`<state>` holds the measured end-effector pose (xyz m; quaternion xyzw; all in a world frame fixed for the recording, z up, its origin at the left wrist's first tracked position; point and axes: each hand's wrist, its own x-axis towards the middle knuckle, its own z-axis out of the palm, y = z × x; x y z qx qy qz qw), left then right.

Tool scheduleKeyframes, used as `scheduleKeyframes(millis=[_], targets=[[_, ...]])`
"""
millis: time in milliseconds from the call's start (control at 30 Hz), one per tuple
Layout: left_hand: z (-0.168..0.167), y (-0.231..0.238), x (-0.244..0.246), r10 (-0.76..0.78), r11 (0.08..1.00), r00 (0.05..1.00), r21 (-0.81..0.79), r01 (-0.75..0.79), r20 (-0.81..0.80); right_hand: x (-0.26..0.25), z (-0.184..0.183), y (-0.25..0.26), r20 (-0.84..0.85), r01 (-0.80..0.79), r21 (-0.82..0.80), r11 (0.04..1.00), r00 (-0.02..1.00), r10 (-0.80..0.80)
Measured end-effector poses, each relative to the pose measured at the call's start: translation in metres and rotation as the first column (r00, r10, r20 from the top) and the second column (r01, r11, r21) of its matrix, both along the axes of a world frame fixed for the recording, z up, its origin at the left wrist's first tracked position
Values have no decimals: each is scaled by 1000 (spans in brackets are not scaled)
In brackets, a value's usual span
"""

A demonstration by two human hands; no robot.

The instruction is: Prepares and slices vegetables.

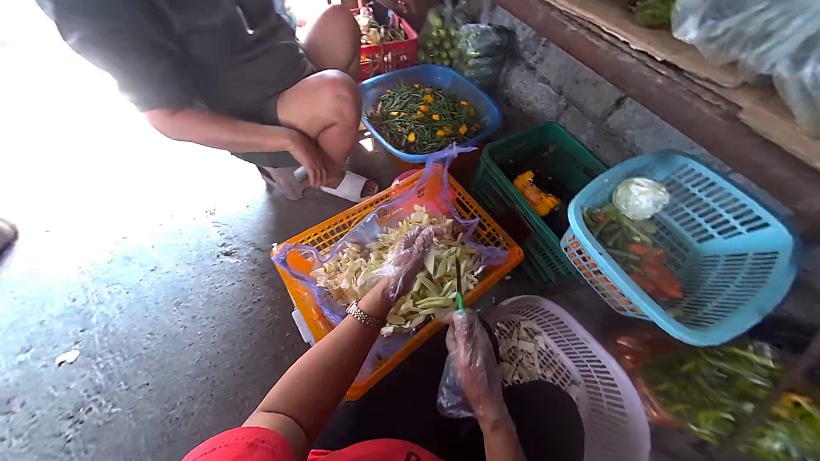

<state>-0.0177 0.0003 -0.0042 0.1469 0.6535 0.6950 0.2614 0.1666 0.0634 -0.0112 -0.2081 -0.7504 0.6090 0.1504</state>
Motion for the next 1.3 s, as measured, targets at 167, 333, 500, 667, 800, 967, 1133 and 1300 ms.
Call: scheduleKeyframes(millis=[167,333,500,667,800,967,1133,1300], targets=[[11,-6,9,146,989,987,17,-147,64,4,0,-31,-15,-15,113,993,1000,17],[4,-4,14,62,972,956,201,-123,285,4,-1,-26,27,20,100,995,999,-23],[0,0,19,13,949,907,281,-144,421,4,-1,-29,34,12,79,997,999,-15],[-11,4,22,-34,870,931,470,-152,363,9,1,-22,11,-5,84,996,1000,4],[-2,7,28,-4,843,892,481,-239,451,13,-1,-25,28,-14,98,995,1000,11],[3,8,30,52,848,854,429,-311,517,11,1,-28,76,-13,137,991,997,3],[5,9,33,71,831,814,417,-368,577,11,2,-31,54,-20,115,993,998,14],[8,10,37,78,822,793,410,-394,604,10,2,-32,107,15,150,989,994,-32]])
